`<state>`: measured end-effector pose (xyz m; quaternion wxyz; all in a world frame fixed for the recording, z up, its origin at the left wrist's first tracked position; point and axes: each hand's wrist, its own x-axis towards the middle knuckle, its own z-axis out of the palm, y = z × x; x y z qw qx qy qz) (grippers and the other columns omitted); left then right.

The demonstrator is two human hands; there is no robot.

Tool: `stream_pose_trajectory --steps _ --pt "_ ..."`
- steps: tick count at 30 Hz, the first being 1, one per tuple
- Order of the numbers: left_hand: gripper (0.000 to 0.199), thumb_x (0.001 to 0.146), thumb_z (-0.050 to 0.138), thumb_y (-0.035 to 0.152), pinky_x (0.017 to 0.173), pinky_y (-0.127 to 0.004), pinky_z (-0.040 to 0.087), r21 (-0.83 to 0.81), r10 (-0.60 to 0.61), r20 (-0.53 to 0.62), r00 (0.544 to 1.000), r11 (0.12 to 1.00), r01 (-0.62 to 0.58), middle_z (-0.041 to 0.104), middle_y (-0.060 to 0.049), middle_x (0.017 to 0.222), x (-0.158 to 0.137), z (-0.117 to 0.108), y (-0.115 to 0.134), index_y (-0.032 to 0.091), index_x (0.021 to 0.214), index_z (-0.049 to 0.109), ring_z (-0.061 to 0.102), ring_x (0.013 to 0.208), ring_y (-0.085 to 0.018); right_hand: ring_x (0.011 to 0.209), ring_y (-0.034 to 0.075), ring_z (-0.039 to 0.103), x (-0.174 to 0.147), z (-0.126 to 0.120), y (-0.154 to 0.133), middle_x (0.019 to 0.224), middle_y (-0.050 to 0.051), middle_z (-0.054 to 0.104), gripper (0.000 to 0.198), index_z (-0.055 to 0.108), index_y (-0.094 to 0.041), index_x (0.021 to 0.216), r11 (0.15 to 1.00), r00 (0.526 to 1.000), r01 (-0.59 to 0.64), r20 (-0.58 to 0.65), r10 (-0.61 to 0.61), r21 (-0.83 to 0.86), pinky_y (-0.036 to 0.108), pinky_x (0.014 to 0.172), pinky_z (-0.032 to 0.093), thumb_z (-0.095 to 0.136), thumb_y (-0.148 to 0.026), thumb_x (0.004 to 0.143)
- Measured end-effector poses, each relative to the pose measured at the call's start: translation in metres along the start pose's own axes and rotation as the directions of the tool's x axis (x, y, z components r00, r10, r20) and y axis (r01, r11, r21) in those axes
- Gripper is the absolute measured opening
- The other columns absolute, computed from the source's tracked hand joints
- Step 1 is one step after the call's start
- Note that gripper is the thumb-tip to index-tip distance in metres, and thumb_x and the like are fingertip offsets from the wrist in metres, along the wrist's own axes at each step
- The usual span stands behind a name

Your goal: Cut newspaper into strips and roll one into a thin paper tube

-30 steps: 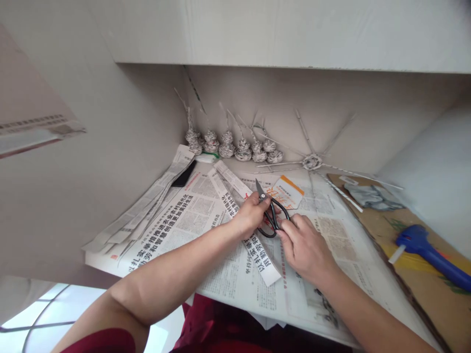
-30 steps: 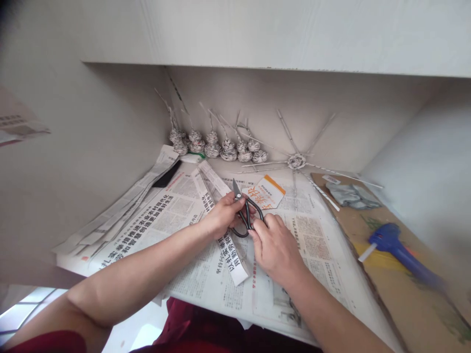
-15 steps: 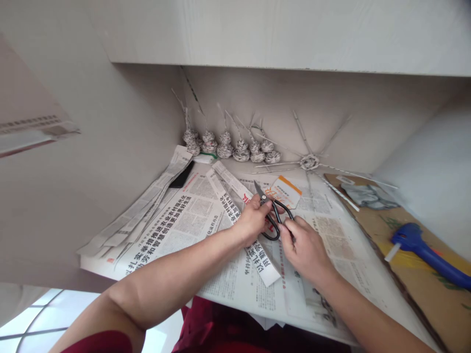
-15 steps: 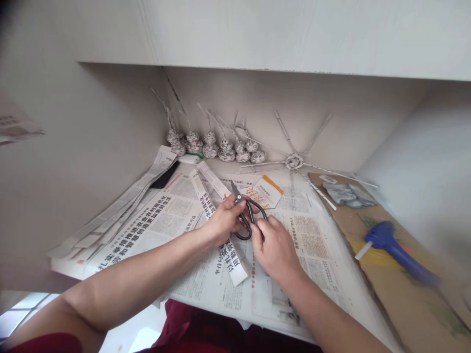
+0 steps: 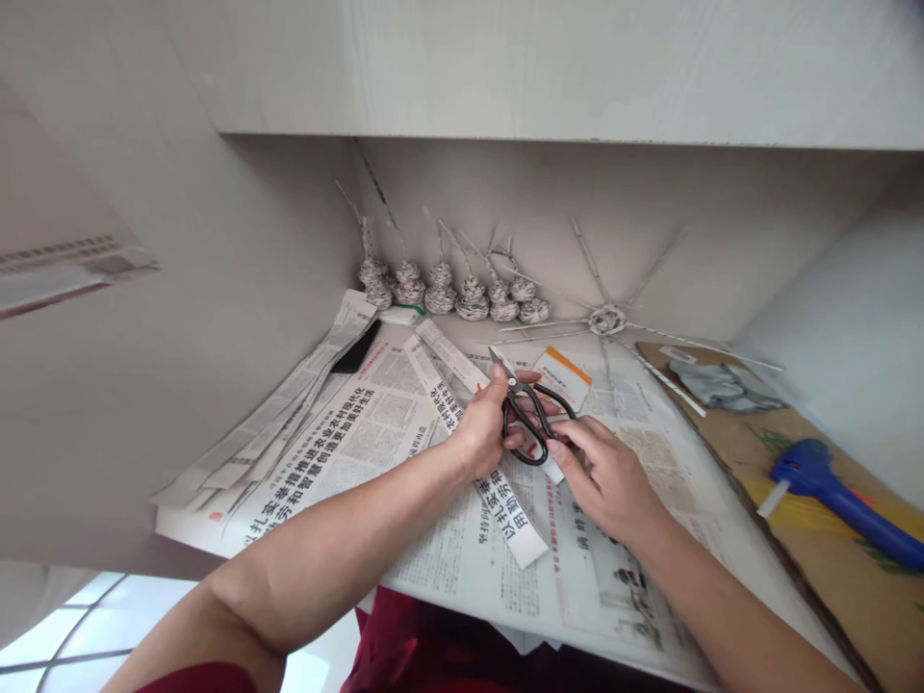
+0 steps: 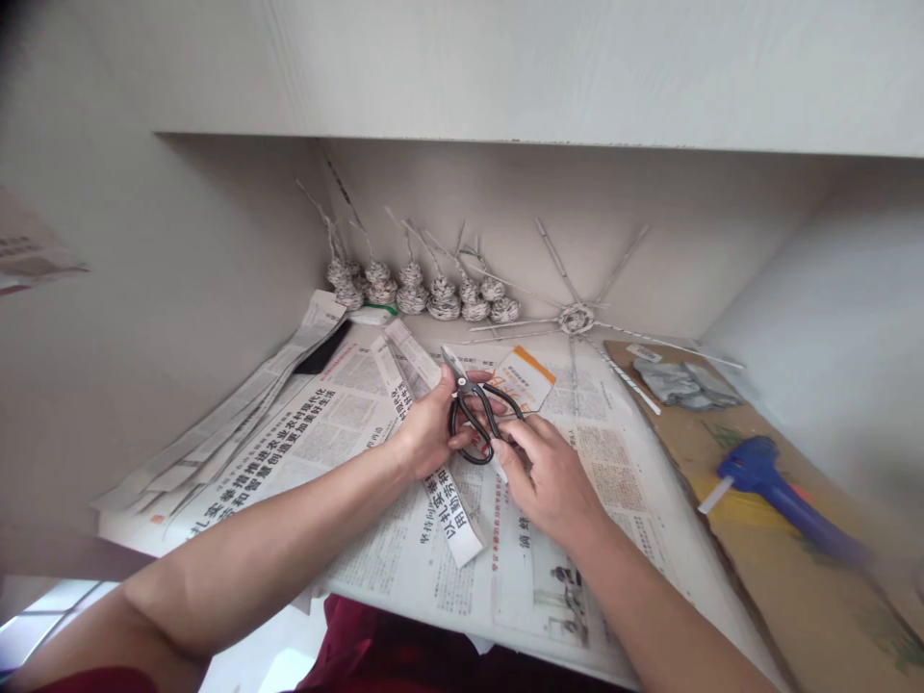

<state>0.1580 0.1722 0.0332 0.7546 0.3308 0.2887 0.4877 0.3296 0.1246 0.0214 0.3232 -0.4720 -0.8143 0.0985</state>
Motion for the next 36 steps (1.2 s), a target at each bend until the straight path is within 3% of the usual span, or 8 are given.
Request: stream_pose_trajectory --steps 6,11,17,24,31,33,36 --pt "0.052 0.098 0.032 0.056 0.034 -0.015 0.021 -0.018 -0.008 -0.026 1.0 1.0 0.008 0.071 -0.015 0.078 0.002 -0.003 0.007 0.013 0.11 0.058 0.063 0.052 -0.014 0.106 0.023 0.056 0.0 -0.004 0.008 0.109 0.007 0.061 0.026 0.056 -0.023 0.122 0.992 0.996 0.086 0.016 -0.085 -0.093 0.038 0.091 0.045 0.052 -0.029 0.097" --pt "0.034 0.1 0.038 0.04 0.034 -0.014 0.021 0.01 0.01 -0.016 1.0 1.0 -0.009 0.071 -0.014 0.08 0.0 -0.001 0.004 0.013 0.109 0.057 0.06 0.051 -0.012 0.097 0.024 0.055 0.0 -0.001 0.014 0.1 0.008 0.059 0.016 0.059 -0.021 0.106 0.976 0.993 0.119 0.023 -0.117 -0.181 0.039 0.084 0.046 0.047 -0.029 0.099" --pt "0.029 0.099 0.043 0.037 0.036 -0.013 0.021 -0.035 0.04 0.0 0.999 0.999 -0.04 0.071 -0.013 0.084 -0.001 0.001 -0.008 0.015 0.113 0.055 0.057 0.053 -0.01 0.084 0.024 0.055 -0.004 0.005 0.006 0.087 0.008 0.055 0.023 0.055 -0.018 0.087 0.969 0.999 0.032 -0.012 -0.036 -0.244 0.037 0.075 0.045 0.04 -0.029 0.1" --pt "0.032 0.097 0.046 0.041 0.036 -0.013 0.022 -0.056 0.06 0.039 0.997 0.997 -0.058 0.071 -0.013 0.083 -0.003 0.002 -0.017 0.016 0.115 0.055 0.054 0.052 -0.009 0.08 0.023 0.057 -0.006 0.01 -0.002 0.081 0.007 0.056 0.028 0.057 -0.019 0.083 0.953 0.996 -0.06 -0.081 0.038 -0.298 0.034 0.072 0.043 0.04 -0.033 0.099" --pt "0.033 0.094 0.053 0.042 0.038 -0.014 0.025 -0.007 0.083 0.04 0.996 0.997 -0.082 0.07 -0.01 0.081 -0.006 0.005 -0.016 0.015 0.112 0.058 0.051 0.051 -0.008 0.067 0.017 0.057 -0.006 0.012 -0.005 0.074 0.003 0.058 0.03 0.058 -0.021 0.075 0.968 0.989 -0.138 -0.077 0.125 -0.209 0.03 0.062 0.04 0.045 -0.038 0.097" --pt "0.037 0.09 0.058 0.045 0.041 -0.015 0.029 0.02 0.135 0.052 0.989 0.99 -0.136 0.07 -0.009 0.081 -0.006 0.005 -0.013 0.015 0.111 0.06 0.053 0.054 -0.008 0.071 0.017 0.058 -0.004 0.008 -0.004 0.076 0.003 0.058 0.03 0.058 -0.021 0.076 0.984 0.992 -0.108 -0.08 0.098 -0.145 0.029 0.065 0.041 0.047 -0.039 0.097" --pt "0.042 0.085 0.063 0.049 0.042 -0.016 0.03 0.066 0.162 0.038 0.986 0.984 -0.164 0.069 -0.007 0.079 -0.005 0.004 -0.01 0.015 0.109 0.061 0.055 0.058 -0.01 0.084 0.018 0.06 -0.002 0.001 -0.002 0.091 0.004 0.061 0.019 0.061 -0.022 0.093 0.998 0.986 -0.047 -0.163 0.039 -0.046 0.03 0.076 0.045 0.05 -0.037 0.097"
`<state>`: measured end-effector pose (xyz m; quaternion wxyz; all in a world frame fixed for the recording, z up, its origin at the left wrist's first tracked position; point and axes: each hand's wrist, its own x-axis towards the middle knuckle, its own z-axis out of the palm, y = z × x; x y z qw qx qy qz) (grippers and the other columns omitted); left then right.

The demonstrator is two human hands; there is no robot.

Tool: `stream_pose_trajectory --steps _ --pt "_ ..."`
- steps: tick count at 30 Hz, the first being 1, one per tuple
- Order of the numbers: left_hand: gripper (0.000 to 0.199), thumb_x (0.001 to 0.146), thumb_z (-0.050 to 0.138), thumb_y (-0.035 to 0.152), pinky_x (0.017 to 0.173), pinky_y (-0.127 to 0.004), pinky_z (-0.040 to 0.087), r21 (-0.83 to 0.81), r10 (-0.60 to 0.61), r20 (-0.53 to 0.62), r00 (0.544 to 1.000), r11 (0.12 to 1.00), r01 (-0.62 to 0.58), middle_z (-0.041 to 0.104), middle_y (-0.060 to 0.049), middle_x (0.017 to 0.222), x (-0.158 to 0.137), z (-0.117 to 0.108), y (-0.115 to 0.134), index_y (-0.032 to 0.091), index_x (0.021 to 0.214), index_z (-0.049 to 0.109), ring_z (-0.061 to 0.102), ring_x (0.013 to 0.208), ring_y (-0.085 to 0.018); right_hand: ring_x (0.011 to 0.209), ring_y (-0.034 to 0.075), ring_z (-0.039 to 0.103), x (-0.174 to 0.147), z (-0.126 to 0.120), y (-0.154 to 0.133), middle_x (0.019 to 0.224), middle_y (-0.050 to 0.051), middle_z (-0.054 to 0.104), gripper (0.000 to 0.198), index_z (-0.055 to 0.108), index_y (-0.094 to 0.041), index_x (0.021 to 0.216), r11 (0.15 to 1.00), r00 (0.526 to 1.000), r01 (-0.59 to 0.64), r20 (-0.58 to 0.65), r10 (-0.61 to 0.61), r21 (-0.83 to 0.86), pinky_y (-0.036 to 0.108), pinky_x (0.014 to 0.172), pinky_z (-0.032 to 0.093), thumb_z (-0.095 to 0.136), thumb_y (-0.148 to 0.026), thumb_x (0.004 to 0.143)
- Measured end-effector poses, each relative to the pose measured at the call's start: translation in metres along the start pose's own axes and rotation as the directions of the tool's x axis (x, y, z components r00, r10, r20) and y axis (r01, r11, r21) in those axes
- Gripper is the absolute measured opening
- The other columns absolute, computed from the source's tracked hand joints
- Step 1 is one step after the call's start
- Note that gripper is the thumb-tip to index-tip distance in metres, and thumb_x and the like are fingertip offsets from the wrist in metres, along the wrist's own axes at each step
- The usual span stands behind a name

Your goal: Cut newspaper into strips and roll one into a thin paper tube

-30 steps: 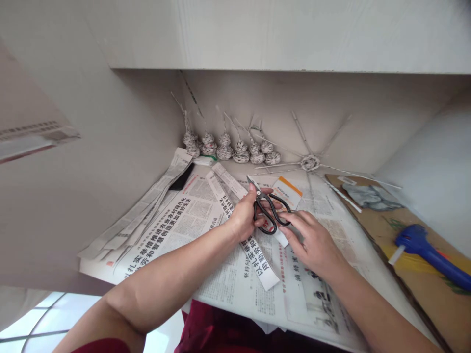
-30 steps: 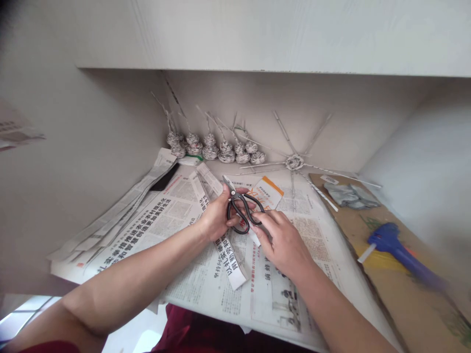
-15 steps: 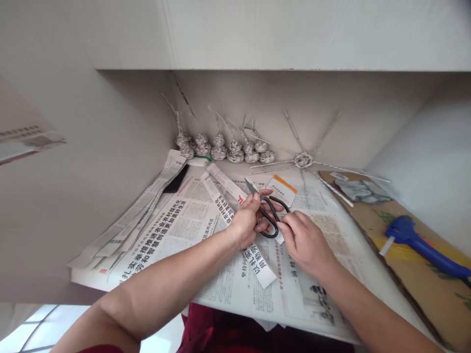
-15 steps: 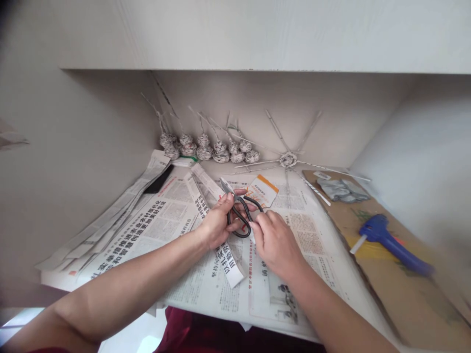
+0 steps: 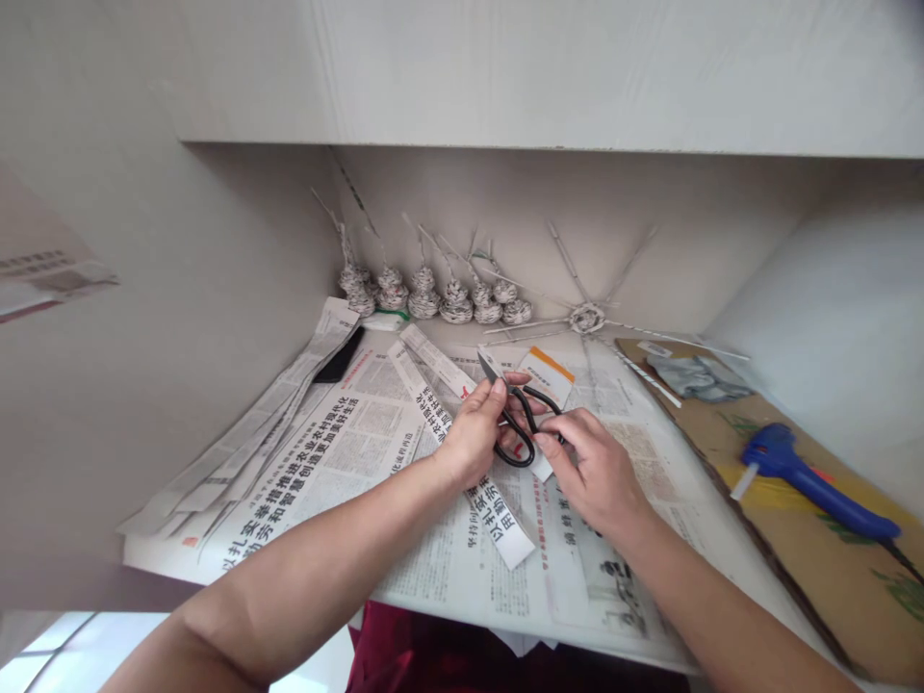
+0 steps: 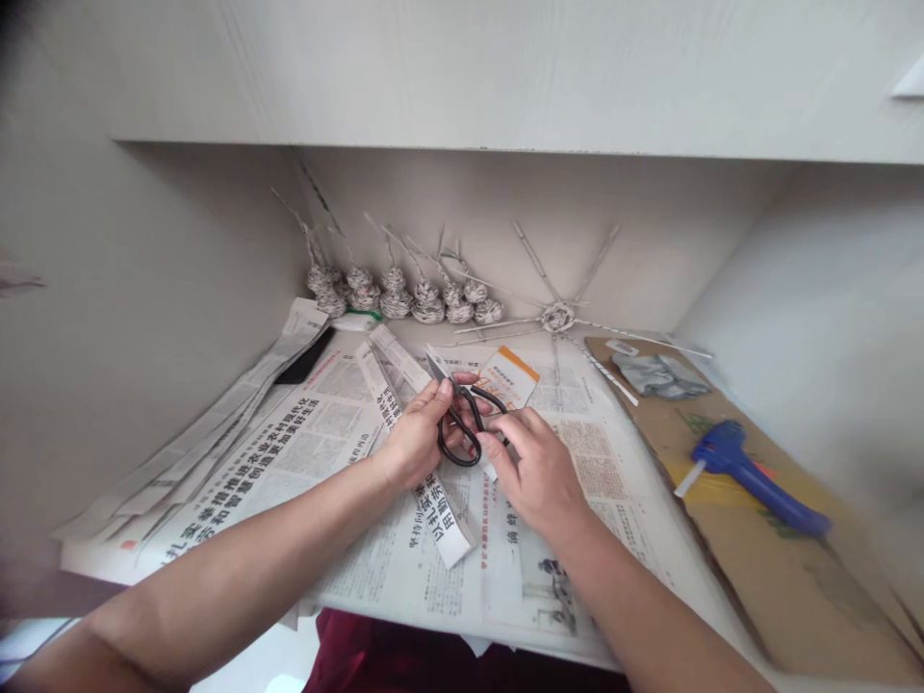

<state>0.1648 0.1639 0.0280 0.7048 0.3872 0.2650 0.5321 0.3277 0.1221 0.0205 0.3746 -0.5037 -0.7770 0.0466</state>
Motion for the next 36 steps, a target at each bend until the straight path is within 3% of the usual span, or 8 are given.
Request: stream_pose_trajectory --steps 3,6,9,14,22,30,36 --pt "0.043 0.084 0.064 0.051 0.041 -0.016 0.028 0.058 -0.042 -0.008 0.999 0.997 0.042 0.066 -0.005 0.074 0.0007 -0.0021 -0.0021 0.016 0.107 0.061 0.052 0.056 -0.01 0.076 0.016 0.061 0.0006 -0.003 0.0032 0.095 0.004 0.064 0.02 0.055 -0.022 0.106 0.992 0.991 -0.095 -0.087 0.102 0.087 0.029 0.073 0.047 0.055 -0.039 0.094" --pt "0.045 0.083 0.064 0.054 0.04 -0.016 0.027 0.144 -0.062 0.043 0.997 0.988 0.055 0.059 0.0 0.064 -0.0022 -0.0018 -0.0051 0.015 0.106 0.061 0.047 0.053 -0.009 0.071 0.015 0.062 -0.0001 -0.0026 0.0056 0.096 0.003 0.068 0.025 0.051 -0.023 0.11 0.968 0.98 -0.191 -0.016 0.197 0.163 0.028 0.069 0.047 0.053 -0.042 0.095" --pt "0.046 0.081 0.067 0.053 0.042 -0.017 0.028 0.298 -0.029 0.084 0.996 0.955 0.002 0.051 0.004 0.06 -0.0062 -0.0004 -0.0054 0.016 0.107 0.06 0.042 0.05 -0.007 0.069 0.015 0.061 -0.0001 -0.0013 0.0051 0.084 0.0 0.068 0.021 0.056 -0.024 0.101 0.971 0.979 -0.197 0.081 0.188 0.133 0.027 0.067 0.045 0.048 -0.043 0.097" --pt "0.042 0.086 0.06 0.053 0.048 -0.019 0.035 0.432 0.046 0.103 0.994 0.898 -0.087 0.052 0.004 0.059 -0.0079 -0.0004 -0.0061 0.015 0.103 0.06 0.044 0.051 -0.008 0.059 0.013 0.054 0.0012 -0.0007 0.0014 0.067 -0.004 0.059 0.025 0.055 -0.024 0.087 0.971 0.977 -0.197 0.108 0.183 0.133 0.025 0.059 0.039 0.044 -0.043 0.099" --pt "0.034 0.082 0.064 0.05 0.046 -0.019 0.033 0.271 0.04 0.003 0.999 0.962 -0.04 0.052 0.004 0.055 -0.0085 0.0039 -0.0084 0.017 0.087 0.059 0.041 0.046 -0.007 0.054 0.013 0.048 0.0037 -0.0001 0.0007 0.059 -0.005 0.05 0.032 0.05 -0.024 0.077 0.969 0.975 -0.208 0.103 0.195 0.131 0.024 0.056 0.038 0.042 -0.045 0.099" --pt "0.035 0.075 0.071 0.048 0.046 -0.019 0.038 0.113 0.037 -0.103 0.994 0.993 -0.025 0.06 0.001 0.064 -0.0011 0.0016 -0.0039 0.016 0.087 0.061 0.046 0.047 -0.007 0.053 0.013 0.046 0.0023 0.0045 0.0032 0.057 -0.005 0.048 0.033 0.044 -0.025 0.075 0.973 0.974 -0.212 0.097 0.203 0.091 0.025 0.054 0.037 0.04 -0.047 0.099" --pt "0.036 0.074 0.072 0.048 0.043 -0.018 0.038 0.079 0.009 -0.107 0.994 0.997 0.0 0.061 0.0 0.065 -0.0006 0.0026 -0.003 0.016 0.085 0.061 0.047 0.045 -0.006 0.051 0.013 0.043 0.0007 0.0056 0.0017 0.054 -0.006 0.043 0.034 0.044 -0.024 0.073 0.972 0.975 -0.211 0.091 0.202 0.106 0.024 0.053 0.036 0.041 -0.047 0.098"
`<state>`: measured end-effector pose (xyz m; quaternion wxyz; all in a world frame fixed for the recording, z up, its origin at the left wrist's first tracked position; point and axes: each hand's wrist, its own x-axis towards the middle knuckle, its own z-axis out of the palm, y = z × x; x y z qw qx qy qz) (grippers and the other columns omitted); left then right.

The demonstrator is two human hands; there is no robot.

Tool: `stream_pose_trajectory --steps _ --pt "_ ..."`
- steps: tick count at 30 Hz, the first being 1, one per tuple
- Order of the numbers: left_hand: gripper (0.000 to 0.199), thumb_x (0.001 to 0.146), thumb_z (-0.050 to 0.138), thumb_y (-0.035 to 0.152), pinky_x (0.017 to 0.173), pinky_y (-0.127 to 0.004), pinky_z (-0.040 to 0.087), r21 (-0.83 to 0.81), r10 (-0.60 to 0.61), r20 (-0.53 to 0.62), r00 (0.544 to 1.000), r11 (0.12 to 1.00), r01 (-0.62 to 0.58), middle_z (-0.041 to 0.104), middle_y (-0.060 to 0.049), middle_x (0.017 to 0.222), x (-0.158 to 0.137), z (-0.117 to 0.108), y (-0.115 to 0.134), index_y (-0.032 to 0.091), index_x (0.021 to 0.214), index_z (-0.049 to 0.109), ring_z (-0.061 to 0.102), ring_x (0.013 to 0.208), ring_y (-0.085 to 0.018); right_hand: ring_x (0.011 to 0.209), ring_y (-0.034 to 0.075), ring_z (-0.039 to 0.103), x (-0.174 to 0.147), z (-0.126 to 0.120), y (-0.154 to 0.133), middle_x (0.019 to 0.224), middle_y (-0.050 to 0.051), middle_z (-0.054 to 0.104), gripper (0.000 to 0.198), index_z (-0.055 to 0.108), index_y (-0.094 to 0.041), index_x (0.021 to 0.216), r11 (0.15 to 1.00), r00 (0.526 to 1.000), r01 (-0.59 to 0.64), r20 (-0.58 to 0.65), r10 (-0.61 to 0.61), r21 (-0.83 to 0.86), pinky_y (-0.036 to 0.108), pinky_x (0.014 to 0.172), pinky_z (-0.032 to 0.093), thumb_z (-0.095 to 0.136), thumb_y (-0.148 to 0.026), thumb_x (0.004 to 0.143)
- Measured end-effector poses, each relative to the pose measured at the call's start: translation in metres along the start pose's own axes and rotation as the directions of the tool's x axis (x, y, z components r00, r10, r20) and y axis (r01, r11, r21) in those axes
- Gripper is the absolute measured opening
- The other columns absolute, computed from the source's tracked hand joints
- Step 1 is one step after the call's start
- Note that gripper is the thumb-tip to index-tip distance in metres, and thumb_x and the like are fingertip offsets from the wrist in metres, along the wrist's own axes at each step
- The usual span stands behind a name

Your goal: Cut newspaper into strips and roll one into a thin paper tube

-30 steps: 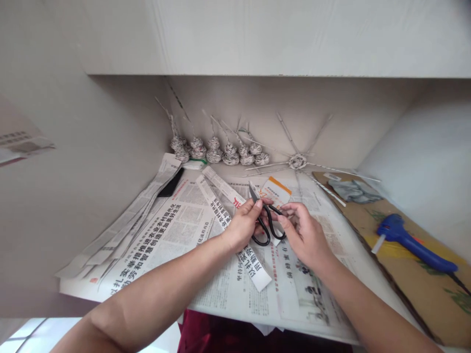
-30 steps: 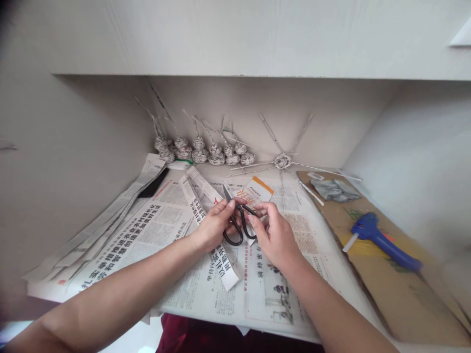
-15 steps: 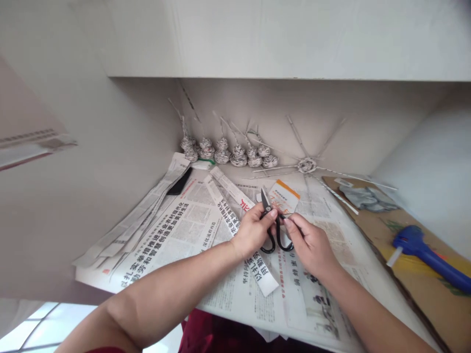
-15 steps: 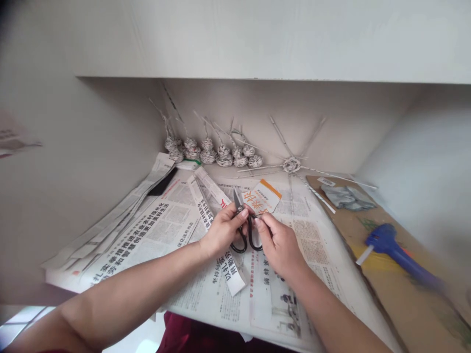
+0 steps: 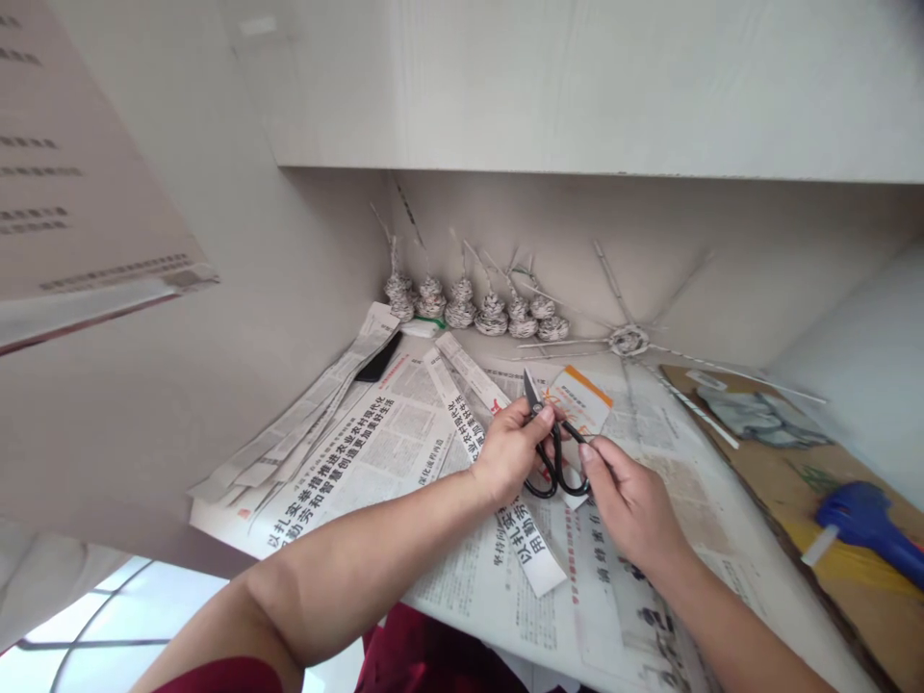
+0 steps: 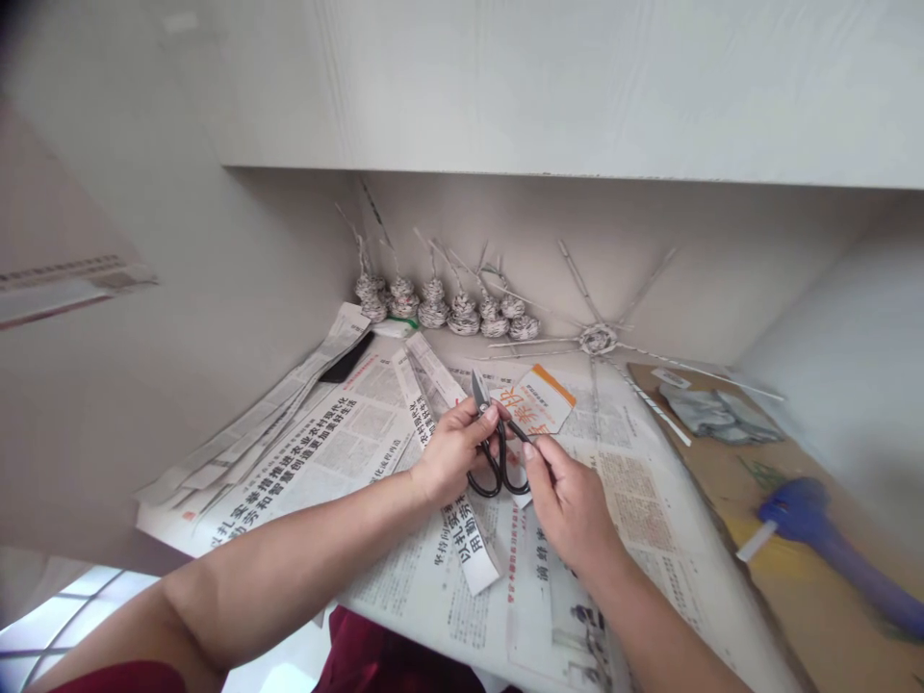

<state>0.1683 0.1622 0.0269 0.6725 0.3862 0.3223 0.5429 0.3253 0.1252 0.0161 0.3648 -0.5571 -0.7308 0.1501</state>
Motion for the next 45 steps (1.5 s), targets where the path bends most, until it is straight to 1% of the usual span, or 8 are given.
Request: stream_pose_trajectory --steps 5,9,16,25,31,34,37,45 --pt "0.036 0.073 0.076 0.045 0.036 -0.014 0.021 -0.082 0.061 -0.108 0.992 0.994 -0.07 0.064 -0.001 0.071 0.011 -0.008 0.015 0.016 0.086 0.059 0.045 0.046 -0.005 0.048 0.012 0.038 -0.003 -0.003 0.006 0.051 -0.006 0.038 0.039 0.038 -0.024 0.064 0.997 0.999 0.048 -0.008 -0.048 -0.068 0.025 0.05 0.033 0.044 -0.043 0.097" --pt "0.032 0.077 0.073 0.041 0.037 -0.014 0.024 -0.091 0.083 -0.143 0.986 0.991 -0.096 0.064 -0.003 0.075 0.017 -0.013 0.02 0.015 0.092 0.062 0.048 0.051 -0.006 0.059 0.015 0.057 -0.006 -0.005 0.003 0.065 -0.001 0.06 0.025 0.056 -0.023 0.078 0.999 0.989 0.052 -0.137 -0.049 0.015 0.025 0.058 0.044 0.048 -0.038 0.096" --pt "0.046 0.076 0.076 0.041 0.05 -0.019 0.041 -0.107 0.062 0.168 0.984 0.993 -0.045 0.064 -0.003 0.093 0.0 -0.003 0.009 0.02 0.115 0.062 0.054 0.062 -0.008 0.08 0.019 0.067 -0.008 0.001 -0.011 0.11 0.008 0.069 0.031 0.058 -0.024 0.119 0.988 0.971 0.139 -0.204 -0.122 0.074 0.034 0.079 0.054 0.061 -0.031 0.089" --pt "0.046 0.085 0.066 0.042 0.062 -0.024 0.049 0.114 0.199 0.367 0.909 0.96 -0.256 0.061 -0.011 0.117 -0.014 0.0 0.007 0.022 0.126 0.058 0.061 0.088 -0.018 0.091 0.022 0.07 -0.007 0.009 -0.002 0.12 0.012 0.067 0.041 0.05 -0.025 0.123 0.981 0.986 0.023 -0.165 0.009 0.192 0.037 0.08 0.056 0.063 -0.036 0.086" --pt "0.03 0.089 0.06 0.036 0.096 -0.039 0.045 0.505 0.342 0.607 0.717 0.531 -0.681 0.069 -0.011 0.112 -0.005 -0.017 0.046 0.022 0.115 0.068 0.062 0.105 -0.026 0.071 0.02 0.066 0.0 0.003 0.013 0.09 0.006 0.071 0.033 0.061 -0.023 0.11 0.977 0.974 -0.092 -0.189 0.128 0.19 0.031 0.062 0.052 0.066 -0.039 0.082" --pt "0.027 0.092 0.054 0.042 0.084 -0.034 0.047 0.726 0.305 0.531 0.79 0.317 -0.61 0.073 -0.008 0.092 0.016 -0.038 0.06 0.022 0.095 0.073 0.064 0.087 -0.023 0.069 0.017 0.063 0.009 -0.004 0.02 0.083 0.003 0.069 0.031 0.062 -0.022 0.092 0.931 0.957 -0.148 -0.187 0.22 0.335 0.028 0.062 0.051 0.076 -0.043 0.073" --pt "0.021 0.086 0.061 0.036 0.078 -0.034 0.045 0.944 0.264 0.303 0.916 0.05 -0.327 0.071 -0.009 0.079 0.036 -0.059 0.061 0.02 0.081 0.074 0.064 0.081 -0.025 0.067 0.016 0.06 0.017 -0.013 0.025 0.076 0.001 0.065 0.037 0.06 -0.021 0.083 0.889 0.951 -0.162 -0.173 0.257 0.429 0.027 0.063 0.05 0.083 -0.045 0.065" --pt "0.016 0.077 0.072 0.025 0.085 -0.03 0.046 0.91 0.051 0.414 0.909 0.009 -0.415 0.069 -0.009 0.094 0.048 -0.072 0.043 0.02 0.091 0.076 0.063 0.093 -0.024 0.056 0.013 0.055 0.027 -0.038 0.041 0.066 -0.002 0.061 0.043 0.059 -0.02 0.079 0.876 0.957 -0.215 -0.085 0.277 0.432 0.025 0.053 0.046 0.086 -0.047 0.06"
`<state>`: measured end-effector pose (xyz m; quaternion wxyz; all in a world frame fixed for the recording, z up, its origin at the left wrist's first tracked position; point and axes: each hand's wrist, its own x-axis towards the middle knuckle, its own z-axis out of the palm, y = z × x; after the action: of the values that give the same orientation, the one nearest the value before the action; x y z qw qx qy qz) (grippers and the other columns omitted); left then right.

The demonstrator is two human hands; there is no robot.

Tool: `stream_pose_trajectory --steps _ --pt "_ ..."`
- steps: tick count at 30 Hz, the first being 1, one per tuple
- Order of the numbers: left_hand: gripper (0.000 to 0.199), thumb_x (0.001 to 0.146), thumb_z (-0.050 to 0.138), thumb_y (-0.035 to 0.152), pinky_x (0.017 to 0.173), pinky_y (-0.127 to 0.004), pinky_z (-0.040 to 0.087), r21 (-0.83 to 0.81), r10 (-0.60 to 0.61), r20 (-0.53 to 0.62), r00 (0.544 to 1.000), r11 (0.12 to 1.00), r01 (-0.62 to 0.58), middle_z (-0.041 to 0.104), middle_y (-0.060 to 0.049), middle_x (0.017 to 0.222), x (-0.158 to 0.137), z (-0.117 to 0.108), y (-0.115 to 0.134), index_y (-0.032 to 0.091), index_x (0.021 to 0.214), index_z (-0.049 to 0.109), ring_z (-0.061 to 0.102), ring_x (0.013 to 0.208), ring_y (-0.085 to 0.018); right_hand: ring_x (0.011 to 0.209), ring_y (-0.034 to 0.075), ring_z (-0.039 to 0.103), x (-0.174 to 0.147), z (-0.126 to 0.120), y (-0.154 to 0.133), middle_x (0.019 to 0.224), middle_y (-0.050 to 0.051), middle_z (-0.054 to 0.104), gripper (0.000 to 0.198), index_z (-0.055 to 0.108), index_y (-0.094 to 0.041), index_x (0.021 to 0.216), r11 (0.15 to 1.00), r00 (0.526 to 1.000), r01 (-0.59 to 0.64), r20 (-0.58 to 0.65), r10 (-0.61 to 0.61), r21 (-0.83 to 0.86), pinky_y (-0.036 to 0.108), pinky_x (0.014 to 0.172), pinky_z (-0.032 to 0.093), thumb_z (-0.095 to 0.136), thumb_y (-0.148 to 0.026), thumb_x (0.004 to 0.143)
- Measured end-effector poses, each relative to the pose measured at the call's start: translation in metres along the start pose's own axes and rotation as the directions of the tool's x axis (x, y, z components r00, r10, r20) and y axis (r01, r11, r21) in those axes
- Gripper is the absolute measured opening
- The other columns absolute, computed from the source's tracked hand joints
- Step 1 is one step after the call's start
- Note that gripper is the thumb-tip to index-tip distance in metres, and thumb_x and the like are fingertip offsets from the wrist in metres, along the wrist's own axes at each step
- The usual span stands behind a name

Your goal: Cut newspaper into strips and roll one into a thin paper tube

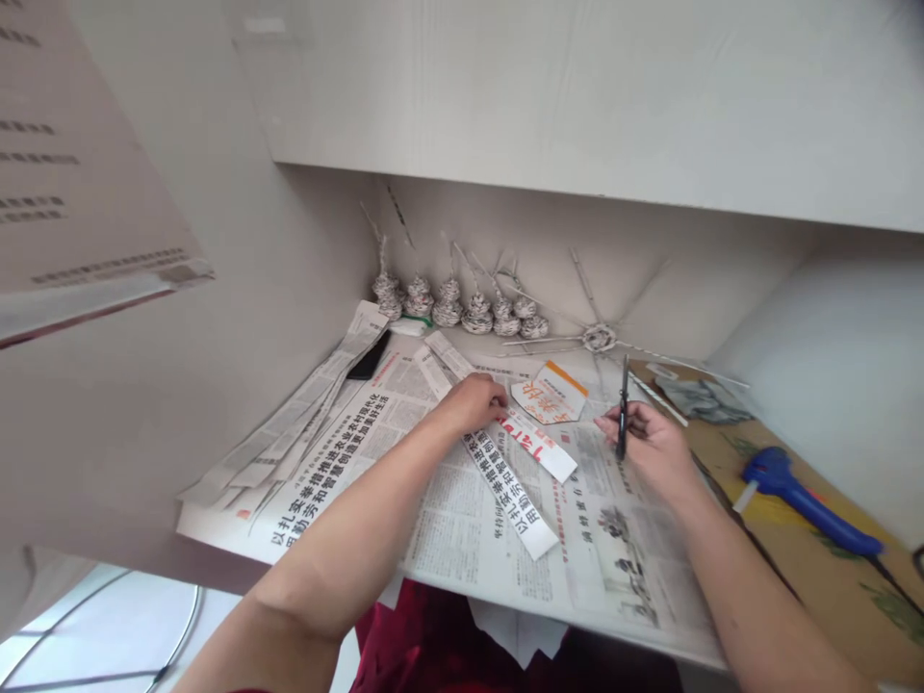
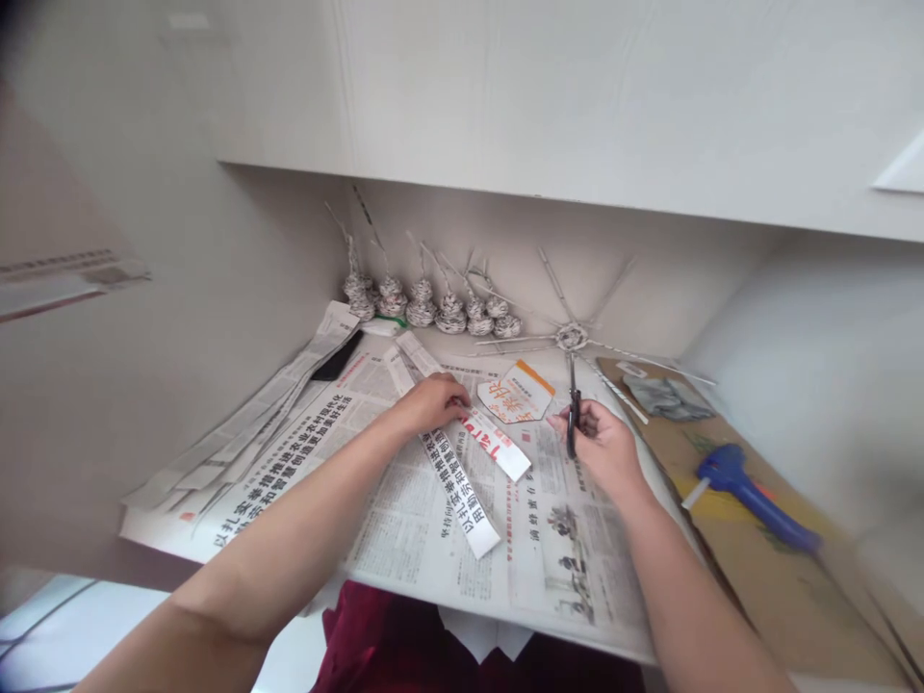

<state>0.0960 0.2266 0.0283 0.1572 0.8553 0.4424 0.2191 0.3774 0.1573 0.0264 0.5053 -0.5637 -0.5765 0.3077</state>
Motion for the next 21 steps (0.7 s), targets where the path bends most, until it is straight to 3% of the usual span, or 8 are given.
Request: stream_pose_trajectory --steps 5,11,17,21 --pt "0.019 0.078 0.071 0.027 0.09 -0.033 0.046 0.018 0.005 0.043 0.999 1.0 -0.006 0.067 -0.01 0.098 -0.001 0.001 0.002 0.02 0.095 0.076 0.061 0.097 -0.025 0.05 0.013 0.055 -0.007 0.006 0.004 0.063 -0.002 0.062 0.043 0.059 -0.019 0.079 0.999 0.992 -0.047 0.114 0.05 -0.027 0.025 0.048 0.046 0.082 -0.051 0.063" --pt "0.022 0.079 0.071 0.031 0.093 -0.033 0.044 0.051 -0.003 0.11 0.994 0.999 -0.003 0.065 -0.01 0.101 -0.002 -0.003 0.007 0.019 0.097 0.075 0.058 0.105 -0.027 0.08 0.021 0.069 -0.019 0.024 0.004 0.083 0.007 0.073 0.042 0.061 -0.019 0.079 0.996 0.98 0.008 0.199 0.01 -0.094 0.034 0.077 0.056 0.086 -0.046 0.059" --pt "0.048 0.068 0.08 0.046 0.09 -0.031 0.044 0.099 -0.018 0.166 0.986 0.995 0.002 0.061 -0.01 0.109 -0.001 -0.003 0.005 0.021 0.108 0.07 0.057 0.108 -0.027 0.09 0.024 0.069 -0.025 0.024 -0.003 0.104 0.01 0.072 0.04 0.059 -0.022 0.086 0.965 0.964 0.177 0.23 -0.131 -0.193 0.04 0.086 0.053 0.078 -0.051 0.066" --pt "0.045 0.069 0.08 0.045 0.09 -0.031 0.044 0.11 -0.01 0.144 0.99 0.994 -0.005 0.061 -0.009 0.108 -0.001 -0.001 0.004 0.022 0.106 0.069 0.055 0.11 -0.028 0.101 0.027 0.065 -0.035 0.029 -0.018 0.108 0.007 0.072 0.033 0.065 -0.025 0.094 0.876 0.929 0.319 0.302 -0.214 -0.361 0.042 0.094 0.045 0.079 -0.038 0.067"
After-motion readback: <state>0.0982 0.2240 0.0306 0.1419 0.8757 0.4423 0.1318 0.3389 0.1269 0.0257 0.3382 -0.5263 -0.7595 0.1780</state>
